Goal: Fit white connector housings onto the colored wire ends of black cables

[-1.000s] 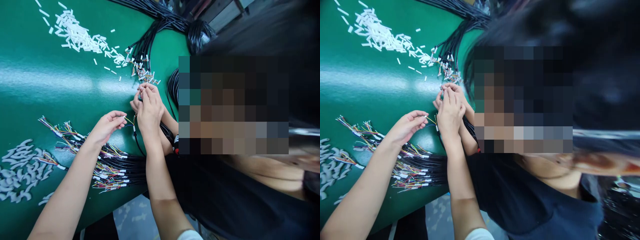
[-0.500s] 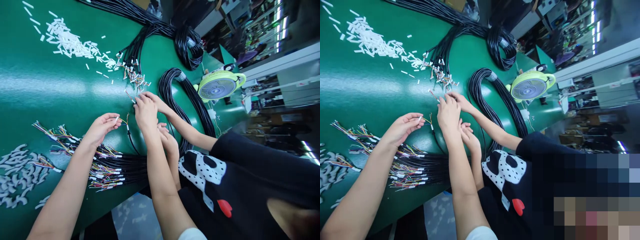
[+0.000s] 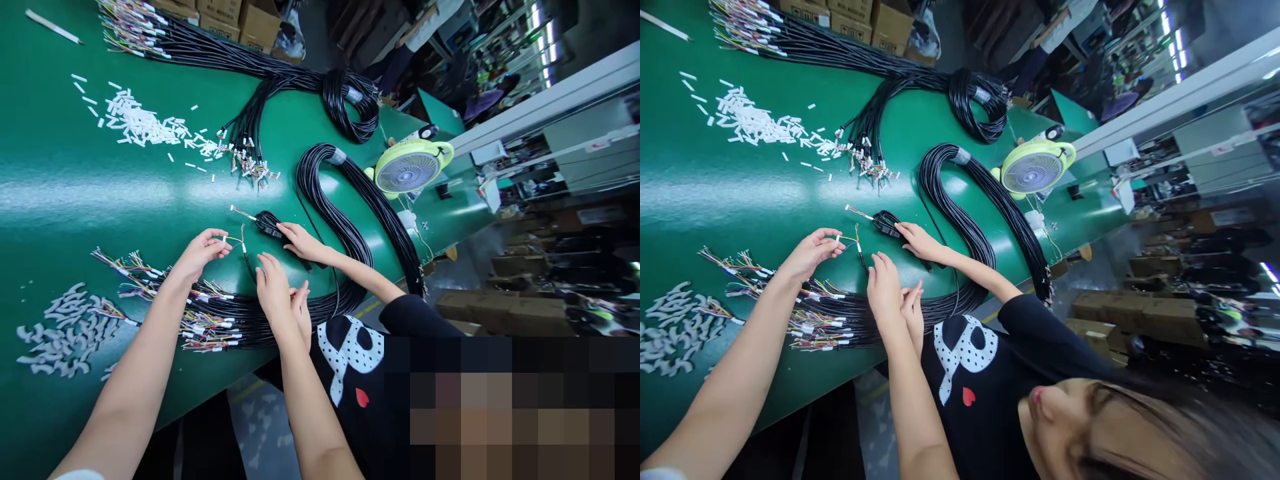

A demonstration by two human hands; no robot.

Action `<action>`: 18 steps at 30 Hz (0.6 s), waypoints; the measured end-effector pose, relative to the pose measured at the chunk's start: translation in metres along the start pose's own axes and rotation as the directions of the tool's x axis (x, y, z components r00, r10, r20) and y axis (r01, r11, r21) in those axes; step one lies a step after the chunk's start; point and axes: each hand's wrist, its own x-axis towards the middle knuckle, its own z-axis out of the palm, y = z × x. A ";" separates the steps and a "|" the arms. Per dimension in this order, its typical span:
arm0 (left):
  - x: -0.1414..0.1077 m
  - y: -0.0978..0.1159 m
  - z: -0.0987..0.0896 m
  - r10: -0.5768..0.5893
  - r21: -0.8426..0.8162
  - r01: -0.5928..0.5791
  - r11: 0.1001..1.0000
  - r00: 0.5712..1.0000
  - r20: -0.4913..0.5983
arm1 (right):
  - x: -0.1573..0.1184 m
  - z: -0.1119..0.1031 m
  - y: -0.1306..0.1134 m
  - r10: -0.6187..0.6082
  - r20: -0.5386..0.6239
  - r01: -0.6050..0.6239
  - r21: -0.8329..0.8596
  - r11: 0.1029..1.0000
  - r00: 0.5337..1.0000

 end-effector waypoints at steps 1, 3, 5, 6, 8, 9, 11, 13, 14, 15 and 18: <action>0.000 0.001 0.000 -0.011 0.007 0.011 1.000 1.000 -0.010 | -0.002 -0.002 0.000 0.022 0.036 -0.022 -0.007 1.000 0.999; 0.001 0.003 0.001 -0.035 0.028 0.036 0.999 0.999 -0.031 | -0.008 -0.004 -0.001 0.059 0.096 -0.058 -0.009 0.998 0.994; 0.001 0.005 0.003 -0.050 0.054 0.053 0.997 0.998 -0.045 | -0.016 -0.007 -0.003 0.080 0.122 -0.080 -0.001 0.997 0.989; 0.001 0.006 0.004 -0.055 0.067 0.059 0.996 0.997 -0.050 | -0.020 -0.008 -0.004 0.090 0.126 -0.090 0.002 0.996 0.988; 0.001 0.008 0.005 -0.063 0.093 0.068 0.993 0.996 -0.063 | -0.023 -0.010 -0.007 0.106 0.116 -0.107 -0.001 0.994 0.988; 0.002 0.009 0.006 -0.066 0.104 0.073 0.992 0.995 -0.075 | -0.020 -0.011 -0.009 0.100 0.102 -0.100 -0.010 0.995 0.990; 0.003 0.010 0.007 -0.068 0.124 0.082 0.989 0.992 -0.109 | -0.002 -0.013 -0.015 0.050 0.080 -0.047 -0.049 0.998 0.996; 0.006 0.011 0.008 -0.074 0.142 0.093 0.986 0.988 -0.139 | 0.027 -0.015 -0.021 -0.010 0.108 0.019 -0.084 0.996 0.994; 0.008 0.012 0.008 -0.078 0.150 0.100 0.984 0.986 -0.149 | 0.042 -0.015 -0.024 -0.024 0.137 0.036 -0.087 0.996 0.990; 0.009 0.012 0.009 -0.083 0.158 0.108 0.982 0.984 -0.157 | 0.053 -0.015 -0.027 -0.025 0.164 0.038 -0.079 0.996 0.986; 0.013 0.009 0.010 -0.098 0.181 0.130 0.975 0.980 -0.176 | 0.053 -0.015 -0.036 -0.007 0.163 0.010 -0.018 1.000 0.987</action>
